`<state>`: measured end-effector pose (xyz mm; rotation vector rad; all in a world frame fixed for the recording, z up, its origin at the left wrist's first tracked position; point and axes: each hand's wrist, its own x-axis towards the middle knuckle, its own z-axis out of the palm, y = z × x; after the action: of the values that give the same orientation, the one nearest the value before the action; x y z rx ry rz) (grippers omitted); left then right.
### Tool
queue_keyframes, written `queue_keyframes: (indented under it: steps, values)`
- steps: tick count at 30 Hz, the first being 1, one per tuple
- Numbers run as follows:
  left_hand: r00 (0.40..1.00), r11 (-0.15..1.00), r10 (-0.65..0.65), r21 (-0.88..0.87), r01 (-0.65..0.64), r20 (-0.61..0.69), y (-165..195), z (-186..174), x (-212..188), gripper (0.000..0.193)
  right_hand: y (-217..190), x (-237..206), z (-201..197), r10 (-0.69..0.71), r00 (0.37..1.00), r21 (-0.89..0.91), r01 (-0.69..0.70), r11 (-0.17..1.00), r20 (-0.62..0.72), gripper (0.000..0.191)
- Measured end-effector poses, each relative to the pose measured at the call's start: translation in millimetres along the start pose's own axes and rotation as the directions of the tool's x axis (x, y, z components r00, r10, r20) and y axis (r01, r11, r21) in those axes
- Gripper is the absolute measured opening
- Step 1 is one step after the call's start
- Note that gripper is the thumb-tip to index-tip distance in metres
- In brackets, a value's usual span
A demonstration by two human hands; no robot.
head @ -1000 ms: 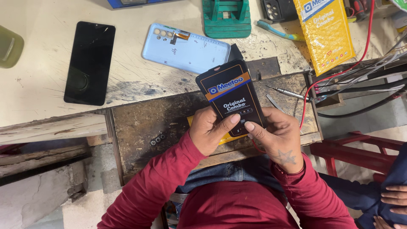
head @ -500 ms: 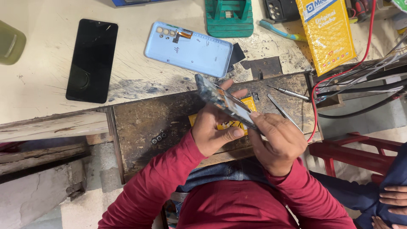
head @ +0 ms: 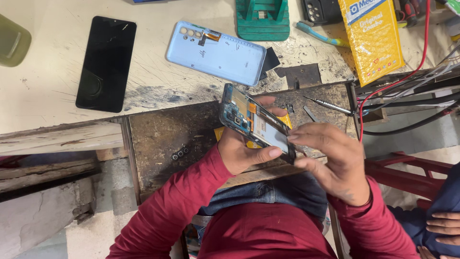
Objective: The person handles a smartphone and its back cover, then uses a screwdriver to remove screws from the back cover. The person places the back cover aside and continues to manipulate the phone's internal components, including the battery and camera module.
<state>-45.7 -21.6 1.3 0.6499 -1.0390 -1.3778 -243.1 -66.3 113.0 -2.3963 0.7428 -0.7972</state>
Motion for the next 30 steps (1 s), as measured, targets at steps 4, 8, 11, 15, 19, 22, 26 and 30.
queue_keyframes:
  steps: [4, 8, 11, 15, 19, 22, 26, 30]
  values:
    - [0.991, 0.986, 0.12, 0.108, -0.127, 0.063, 1, 4, 1, 0.082, 8, 18, -5, -0.05, 0.998, -0.002, 0.05, 0.999, 0.046, 0.021]
    - [0.981, 0.949, 0.173, 0.249, -0.191, 0.092, 4, 1, 3, 0.067, 16, 45, -1, -0.181, 0.976, 0.029, 0.178, 0.984, 0.123, 0.02]
    - [0.998, 0.994, 0.034, 0.103, -0.04, 0.054, 6, -1, -1, 0.065, 18, 60, 5, -0.207, 0.967, 0.058, 0.201, 0.978, 0.145, 0.02]
    - [0.994, 0.972, 0.095, 0.209, -0.104, 0.053, 4, -5, -2, 0.049, 20, 67, 8, -0.198, 0.965, 0.102, 0.182, 0.978, 0.173, 0.021]
    - [0.994, 0.983, 0.025, 0.178, -0.043, 0.105, 5, -8, -4, 0.048, 23, 73, 5, -0.171, 0.953, 0.119, 0.145, 0.982, 0.251, 0.02]
    - [0.992, 0.988, 0.039, 0.143, -0.057, 0.121, 9, -5, -2, 0.056, 27, 82, -1, -0.209, 0.917, 0.226, 0.136, 0.965, 0.34, 0.017]
    - [0.991, 0.994, 0.012, 0.107, -0.027, 0.137, 14, -3, 0, 0.068, 32, 91, -4, -0.248, 0.876, 0.252, 0.152, 0.956, 0.414, 0.015]
    - [0.992, 0.995, -0.02, 0.097, 0.007, 0.128, 12, -5, 0, 0.067, 37, 92, 2, -0.254, 0.876, 0.282, 0.143, 0.949, 0.41, 0.015]
